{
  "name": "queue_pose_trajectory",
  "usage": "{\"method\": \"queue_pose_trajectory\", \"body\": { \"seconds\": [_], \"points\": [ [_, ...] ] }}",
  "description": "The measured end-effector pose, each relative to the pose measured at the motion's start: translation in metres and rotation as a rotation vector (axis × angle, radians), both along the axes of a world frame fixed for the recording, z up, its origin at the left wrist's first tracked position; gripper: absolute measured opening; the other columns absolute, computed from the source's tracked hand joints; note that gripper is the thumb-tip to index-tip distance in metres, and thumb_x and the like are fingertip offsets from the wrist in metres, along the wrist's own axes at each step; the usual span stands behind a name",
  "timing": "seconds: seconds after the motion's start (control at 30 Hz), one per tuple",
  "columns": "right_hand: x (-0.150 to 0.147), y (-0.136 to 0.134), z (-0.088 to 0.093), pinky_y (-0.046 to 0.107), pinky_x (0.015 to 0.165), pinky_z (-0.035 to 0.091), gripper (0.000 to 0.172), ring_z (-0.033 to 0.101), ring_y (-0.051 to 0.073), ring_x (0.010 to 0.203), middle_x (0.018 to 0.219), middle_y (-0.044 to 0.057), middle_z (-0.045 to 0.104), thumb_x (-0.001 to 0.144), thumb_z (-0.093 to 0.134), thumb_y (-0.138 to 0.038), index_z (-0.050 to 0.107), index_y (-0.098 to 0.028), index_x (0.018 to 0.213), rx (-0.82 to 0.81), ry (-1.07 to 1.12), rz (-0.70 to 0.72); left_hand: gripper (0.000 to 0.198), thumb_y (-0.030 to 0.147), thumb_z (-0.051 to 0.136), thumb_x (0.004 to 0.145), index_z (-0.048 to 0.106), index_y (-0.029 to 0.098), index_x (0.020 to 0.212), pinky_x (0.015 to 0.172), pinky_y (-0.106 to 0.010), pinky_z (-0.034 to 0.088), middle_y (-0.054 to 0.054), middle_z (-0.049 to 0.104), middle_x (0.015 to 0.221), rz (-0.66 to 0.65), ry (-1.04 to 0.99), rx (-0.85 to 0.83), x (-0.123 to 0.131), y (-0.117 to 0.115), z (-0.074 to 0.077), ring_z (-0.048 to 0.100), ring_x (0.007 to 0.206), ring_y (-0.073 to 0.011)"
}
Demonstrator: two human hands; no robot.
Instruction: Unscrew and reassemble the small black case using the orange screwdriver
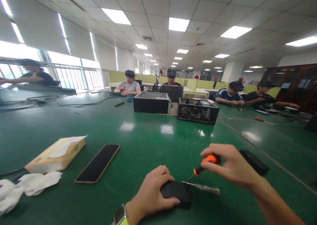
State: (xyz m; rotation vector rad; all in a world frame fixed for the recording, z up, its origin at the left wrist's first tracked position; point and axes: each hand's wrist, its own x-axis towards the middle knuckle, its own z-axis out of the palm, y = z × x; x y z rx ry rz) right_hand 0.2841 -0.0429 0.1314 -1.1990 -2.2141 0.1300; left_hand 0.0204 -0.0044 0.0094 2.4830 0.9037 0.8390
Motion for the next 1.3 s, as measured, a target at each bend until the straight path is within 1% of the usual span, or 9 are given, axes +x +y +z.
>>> {"method": "queue_pose_trajectory", "body": {
  "seconds": [0.1,0.23,0.5,0.67,0.77,0.93,1.07,1.23,1.3],
  "points": [
    [-0.005,0.001,-0.003,0.027,0.058,0.045,0.023,0.061,0.015,0.059,0.066,0.001,0.068,0.087,0.066,-0.039,0.069,-0.020,0.073,0.042,0.125,-0.040,0.037,0.043,0.084,0.065,0.071,0.019,0.090,0.069,-0.029,0.045,-0.005,0.060,0.089,-0.001,0.008,0.011,0.000,0.000,0.001,0.058,0.084,-0.0229],
    [-0.016,0.002,-0.009,0.027,0.058,0.046,0.024,0.063,0.016,0.060,0.067,0.001,0.070,0.088,0.063,-0.038,0.069,-0.020,0.073,0.040,0.209,-0.047,0.038,0.046,0.083,0.065,0.071,0.019,0.089,0.068,-0.030,0.045,-0.006,0.061,0.089,-0.010,0.019,0.036,-0.001,0.001,0.001,0.058,0.084,-0.0239],
    [-0.027,0.007,-0.018,0.027,0.059,0.046,0.023,0.062,0.016,0.061,0.067,0.000,0.069,0.088,0.062,-0.038,0.068,-0.020,0.074,0.022,0.170,-0.001,0.039,0.047,0.082,0.066,0.070,0.020,0.091,0.068,-0.029,0.044,-0.005,0.061,0.089,-0.012,0.019,0.069,-0.002,0.002,-0.003,0.057,0.083,-0.0231],
    [-0.024,0.002,-0.014,0.025,0.058,0.047,0.017,0.061,0.015,0.064,0.078,0.002,0.069,0.087,0.063,-0.033,0.069,-0.020,0.095,-0.009,0.135,0.067,0.039,0.050,0.080,0.067,0.071,0.020,0.090,0.067,-0.029,0.044,-0.005,0.061,0.087,-0.017,0.019,0.083,-0.002,0.003,-0.004,0.057,0.081,-0.0228],
    [-0.022,-0.003,-0.013,0.024,0.061,0.049,0.024,0.062,0.014,0.066,0.086,0.003,0.070,0.086,0.061,-0.025,0.066,-0.021,0.109,0.002,0.120,0.170,0.039,0.051,0.080,0.068,0.071,0.020,0.090,0.067,-0.029,0.043,-0.005,0.060,0.087,-0.016,0.023,0.083,-0.001,0.003,-0.003,0.057,0.081,-0.0227],
    [-0.021,-0.005,-0.014,0.026,0.063,0.050,0.024,0.064,0.015,0.064,0.078,0.001,0.072,0.081,0.069,-0.029,0.069,-0.021,0.103,0.124,0.073,0.110,0.039,0.048,0.082,0.067,0.071,0.019,0.091,0.067,-0.029,0.043,-0.005,0.061,0.087,-0.011,0.030,0.070,-0.001,0.002,-0.003,0.058,0.081,-0.0231],
    [-0.018,-0.006,-0.010,0.026,0.066,0.051,0.027,0.066,0.015,0.073,0.089,0.002,0.072,0.085,0.064,-0.028,0.067,-0.024,0.112,0.033,0.038,0.171,0.040,0.051,0.081,0.067,0.071,0.020,0.090,0.067,-0.029,0.043,-0.005,0.061,0.087,-0.005,0.030,0.077,0.000,0.002,-0.003,0.058,0.080,-0.0226],
    [-0.014,-0.004,-0.009,0.028,0.066,0.050,0.028,0.066,0.017,0.070,0.083,0.003,0.073,0.082,0.070,-0.036,0.069,-0.022,0.106,0.030,0.009,0.087,0.039,0.046,0.083,0.065,0.071,0.019,0.090,0.067,-0.029,0.044,-0.005,0.061,0.087,-0.005,0.033,0.063,0.000,0.002,-0.001,0.058,0.081,-0.0232],
    [-0.014,-0.004,-0.009,0.028,0.066,0.050,0.028,0.065,0.016,0.072,0.088,0.003,0.072,0.086,0.065,-0.035,0.068,-0.022,0.111,0.005,0.003,0.124,0.039,0.046,0.083,0.065,0.071,0.019,0.090,0.067,-0.030,0.044,-0.006,0.061,0.087,-0.003,0.037,0.062,0.000,0.002,-0.001,0.058,0.081,-0.0234]
  ]
}}
